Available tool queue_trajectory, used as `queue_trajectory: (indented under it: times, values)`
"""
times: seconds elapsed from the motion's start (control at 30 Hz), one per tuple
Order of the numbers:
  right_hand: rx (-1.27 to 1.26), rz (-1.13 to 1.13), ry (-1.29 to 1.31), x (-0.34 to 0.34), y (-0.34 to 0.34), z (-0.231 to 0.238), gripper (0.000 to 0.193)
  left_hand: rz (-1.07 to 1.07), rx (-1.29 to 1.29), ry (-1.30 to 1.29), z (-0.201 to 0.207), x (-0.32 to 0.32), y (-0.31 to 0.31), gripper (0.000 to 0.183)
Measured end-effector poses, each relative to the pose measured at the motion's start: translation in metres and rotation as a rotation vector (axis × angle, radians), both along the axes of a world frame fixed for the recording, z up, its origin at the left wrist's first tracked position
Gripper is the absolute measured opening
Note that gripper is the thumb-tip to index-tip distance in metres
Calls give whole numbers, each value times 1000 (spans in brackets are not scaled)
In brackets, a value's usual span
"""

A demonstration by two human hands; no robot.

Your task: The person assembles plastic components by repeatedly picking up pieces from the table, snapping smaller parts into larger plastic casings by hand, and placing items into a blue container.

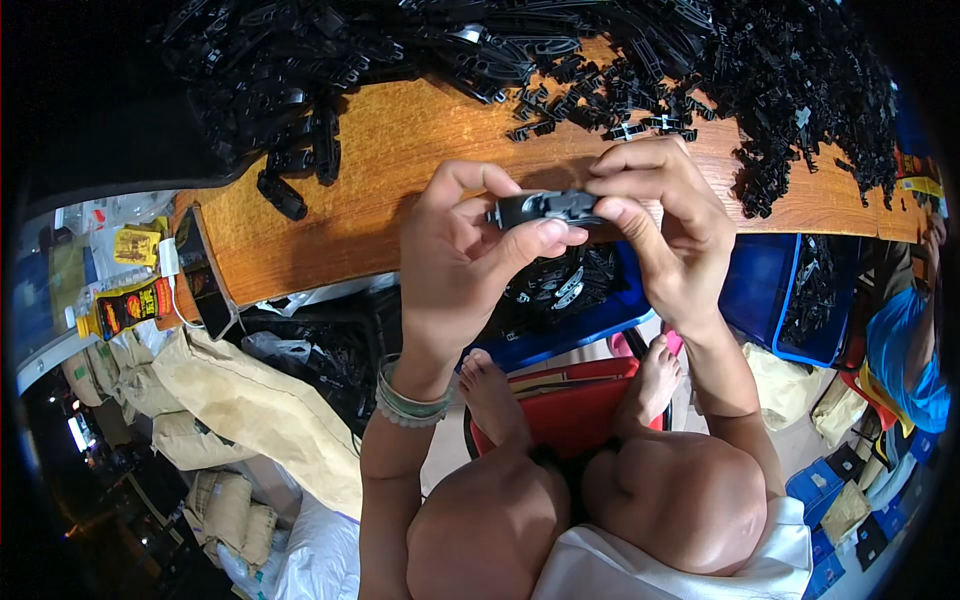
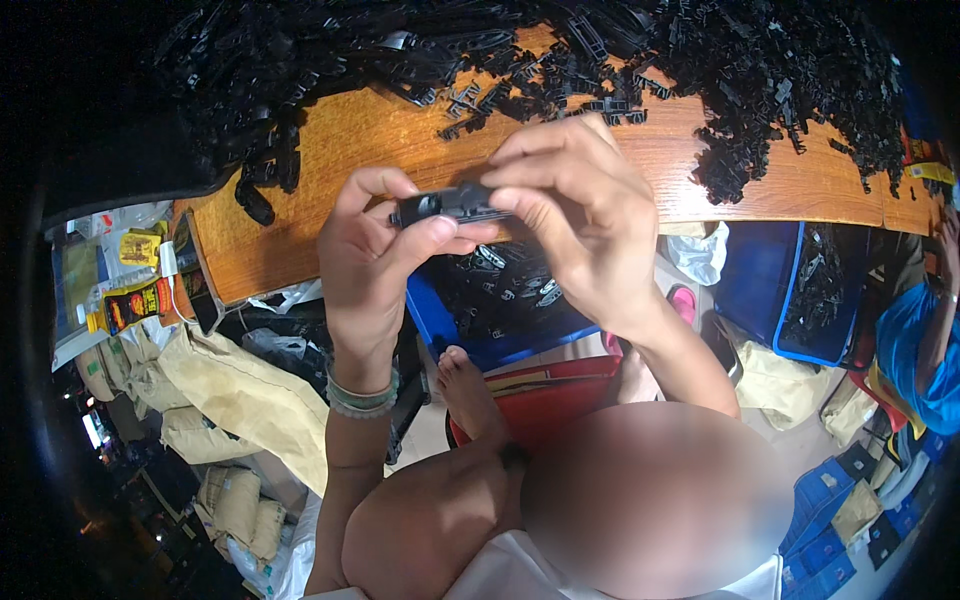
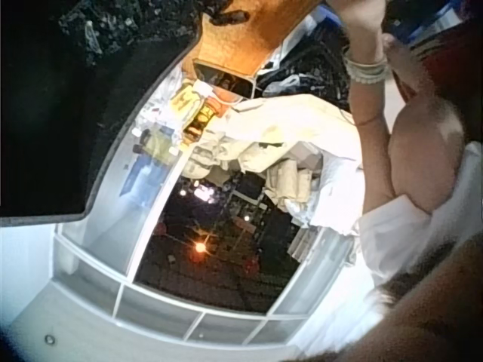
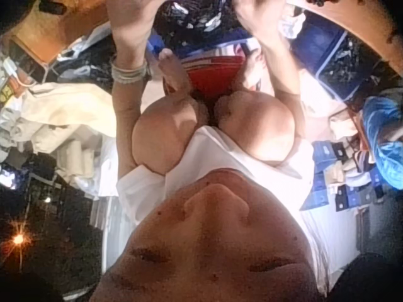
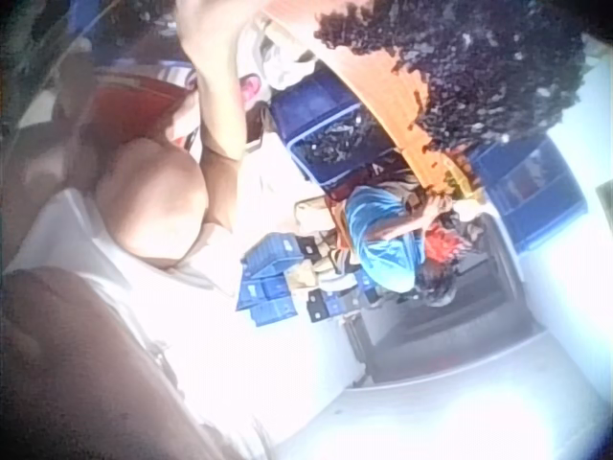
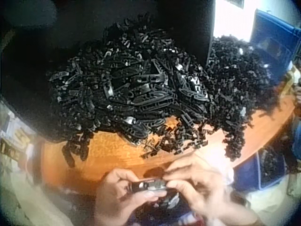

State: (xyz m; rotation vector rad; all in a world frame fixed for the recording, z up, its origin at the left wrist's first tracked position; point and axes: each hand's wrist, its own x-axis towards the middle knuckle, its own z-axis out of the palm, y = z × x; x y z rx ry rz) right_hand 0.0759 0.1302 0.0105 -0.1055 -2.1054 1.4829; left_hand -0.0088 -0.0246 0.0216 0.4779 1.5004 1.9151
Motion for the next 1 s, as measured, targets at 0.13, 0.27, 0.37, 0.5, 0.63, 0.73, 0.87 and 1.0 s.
queue_trajectory:
  times: [0.13, 0.27, 0.37, 0.5, 0.63, 0.73, 0.87, 1.0]
  values:
    - [-188, 2, -51, 1, -12, -4, 19, 88, 10, 74, -2, 4, 1, 27]
    - [-267, -15, -224, 8, -14, 2, 23, 89, -5, 98, 1, 5, 1, 29]
    - [-259, 2, -232, 11, -11, 3, 23, -2, -31, 93, 3, 4, -5, 28]
    - [-168, 247, -250, 18, 9, 0, 20, -289, -182, 154, -1, -16, -14, 24]
    - [-27, 378, -332, 10, 7, 7, 20, -24, -326, 523, -14, -49, -5, 21]
    - [159, 130, -248, -15, 4, -2, 14, 170, -448, 1073, -27, -74, 14, 19]
    - [701, -213, -127, -46, -4, -16, 19, 190, -636, 1383, -28, -86, 20, 20]
    - [719, -225, -23, -40, -4, -25, 17, 73, -740, 1430, -16, -78, 15, 16]
